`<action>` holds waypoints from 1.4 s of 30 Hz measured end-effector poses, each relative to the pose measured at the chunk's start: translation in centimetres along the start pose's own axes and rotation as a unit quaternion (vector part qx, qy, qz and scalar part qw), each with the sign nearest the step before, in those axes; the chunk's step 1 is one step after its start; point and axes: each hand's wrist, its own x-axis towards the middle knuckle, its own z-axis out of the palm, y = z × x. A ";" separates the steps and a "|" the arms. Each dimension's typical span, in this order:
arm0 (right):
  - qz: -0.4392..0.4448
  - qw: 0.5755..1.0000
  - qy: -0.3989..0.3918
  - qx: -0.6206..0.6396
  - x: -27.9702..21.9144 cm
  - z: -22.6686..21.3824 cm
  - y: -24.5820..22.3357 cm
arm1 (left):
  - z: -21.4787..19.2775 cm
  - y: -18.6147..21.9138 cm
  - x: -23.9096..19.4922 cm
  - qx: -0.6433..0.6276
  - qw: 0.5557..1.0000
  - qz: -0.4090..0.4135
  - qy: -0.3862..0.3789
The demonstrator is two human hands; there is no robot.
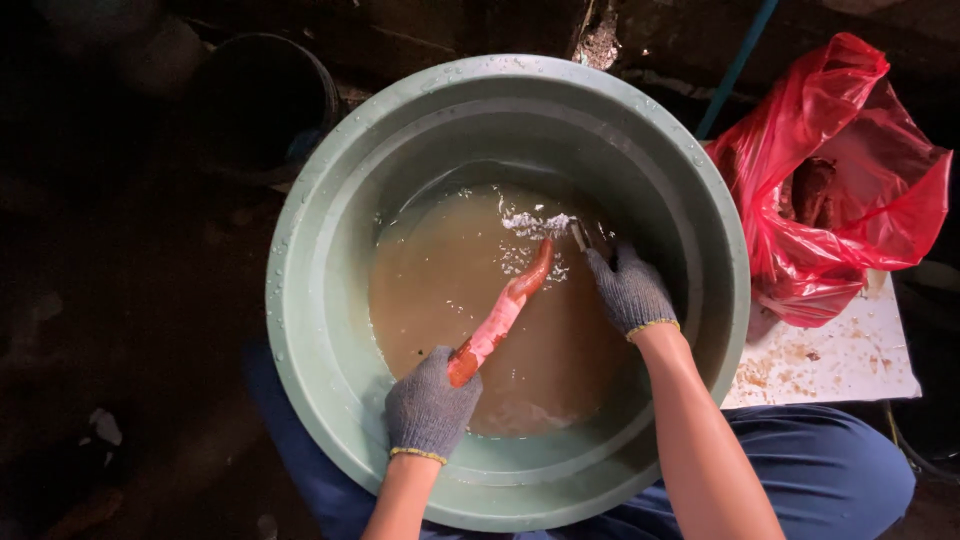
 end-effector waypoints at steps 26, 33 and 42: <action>-0.107 0.969 0.166 0.148 -2.6 -2.7 -3.3 | 0.3 0.0 0.0 -0.028 0.988 0.055 0.138; -0.068 0.979 0.071 0.180 -5.1 -3.4 -5.9 | 1.1 -1.1 0.8 -0.032 0.997 0.053 0.055; -0.132 0.991 0.010 -0.007 -5.3 -6.0 -4.7 | 4.0 -2.5 1.9 0.093 0.982 0.137 0.094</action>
